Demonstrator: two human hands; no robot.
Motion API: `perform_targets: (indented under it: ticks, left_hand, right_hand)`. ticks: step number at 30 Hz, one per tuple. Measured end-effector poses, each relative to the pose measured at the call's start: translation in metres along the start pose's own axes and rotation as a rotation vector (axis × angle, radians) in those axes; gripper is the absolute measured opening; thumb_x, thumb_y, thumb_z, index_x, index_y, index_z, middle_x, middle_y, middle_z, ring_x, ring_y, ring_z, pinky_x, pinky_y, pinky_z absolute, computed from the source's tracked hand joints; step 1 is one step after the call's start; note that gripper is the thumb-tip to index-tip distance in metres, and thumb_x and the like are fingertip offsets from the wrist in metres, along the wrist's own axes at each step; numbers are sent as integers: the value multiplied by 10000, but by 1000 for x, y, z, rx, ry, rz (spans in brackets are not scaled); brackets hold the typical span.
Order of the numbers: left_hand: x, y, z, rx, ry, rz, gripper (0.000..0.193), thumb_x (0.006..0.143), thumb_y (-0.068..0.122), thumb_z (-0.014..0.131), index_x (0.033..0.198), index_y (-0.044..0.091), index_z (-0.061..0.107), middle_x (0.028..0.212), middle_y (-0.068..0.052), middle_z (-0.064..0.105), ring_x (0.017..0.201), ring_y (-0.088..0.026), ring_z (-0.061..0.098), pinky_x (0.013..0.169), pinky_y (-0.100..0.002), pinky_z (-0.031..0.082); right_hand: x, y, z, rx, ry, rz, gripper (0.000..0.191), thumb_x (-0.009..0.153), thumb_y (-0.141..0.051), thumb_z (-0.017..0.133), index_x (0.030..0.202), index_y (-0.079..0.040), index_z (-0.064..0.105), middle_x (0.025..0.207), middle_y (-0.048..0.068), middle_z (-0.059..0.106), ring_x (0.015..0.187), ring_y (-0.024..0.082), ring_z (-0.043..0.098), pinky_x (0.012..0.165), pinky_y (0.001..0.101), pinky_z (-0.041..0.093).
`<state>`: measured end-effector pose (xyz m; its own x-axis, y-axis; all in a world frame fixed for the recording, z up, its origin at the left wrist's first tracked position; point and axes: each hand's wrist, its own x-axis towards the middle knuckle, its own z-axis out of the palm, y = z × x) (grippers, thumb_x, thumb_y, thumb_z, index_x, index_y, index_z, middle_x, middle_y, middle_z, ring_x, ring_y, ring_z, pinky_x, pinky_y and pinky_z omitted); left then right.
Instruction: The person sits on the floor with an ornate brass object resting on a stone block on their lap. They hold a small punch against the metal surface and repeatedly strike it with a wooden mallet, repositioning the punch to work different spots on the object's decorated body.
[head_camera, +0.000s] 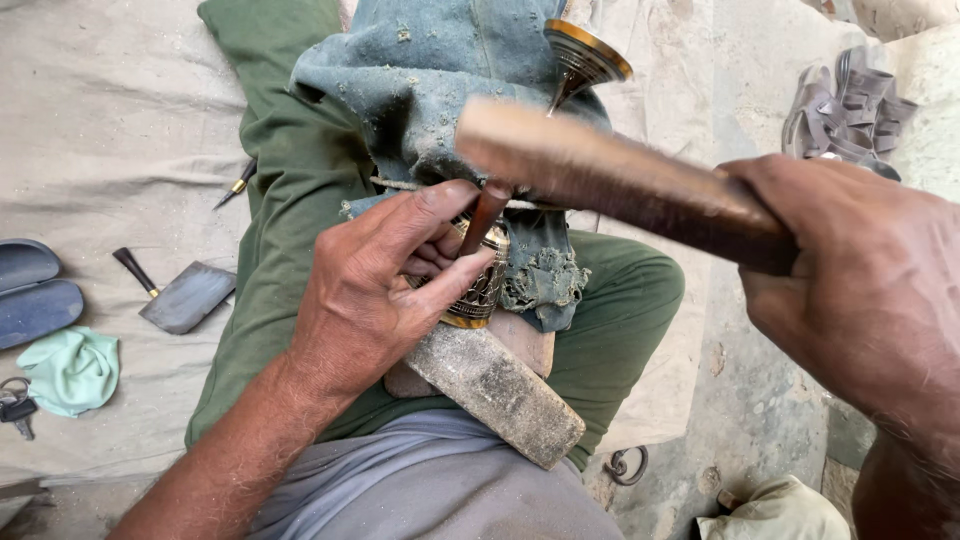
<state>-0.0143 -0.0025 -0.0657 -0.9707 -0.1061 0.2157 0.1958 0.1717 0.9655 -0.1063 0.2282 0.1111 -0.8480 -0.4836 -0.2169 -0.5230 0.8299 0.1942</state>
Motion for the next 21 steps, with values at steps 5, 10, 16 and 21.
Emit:
perform_targets:
  ticks: [5, 10, 16, 21]
  left_hand:
    - [0, -1, -2, -53, -24, 0, 481, 896, 118, 841, 1334, 67, 651, 965, -38, 707, 785, -88, 716, 696, -221, 645]
    - [0, -2, -2, -8, -8, 13, 467, 883, 108, 851, 1305, 68, 653, 926, -30, 695, 761, -77, 706, 692, -225, 630]
    - [1, -2, -4, -21, -13, 34, 465, 892, 93, 837, 1320, 80, 653, 943, -25, 695, 765, -75, 706, 685, -221, 633]
    - [1, -1, -6, 17, -15, 62, 456, 892, 119, 854, 1301, 78, 656, 915, -31, 677, 743, -86, 686, 665, -230, 616]
  right_hand:
    - [1, -3, 4, 731, 178, 170, 334, 964, -82, 730, 1268, -25, 605, 886, 104, 672, 632, 150, 637, 489, 303, 523]
    - [1, 0, 2, 67, 80, 10, 267, 912, -23, 758, 1153, 41, 662, 828, 151, 670, 623, 203, 677, 560, 344, 596]
    - [-8, 24, 26, 102, 63, -13, 309, 914, 3, 695, 1211, 71, 639, 909, 183, 672, 737, 215, 677, 637, 342, 586]
    - [-18, 35, 30, 22, -95, 80, 299, 966, -27, 651, 1260, 24, 626, 961, 161, 678, 806, 203, 686, 717, 314, 586]
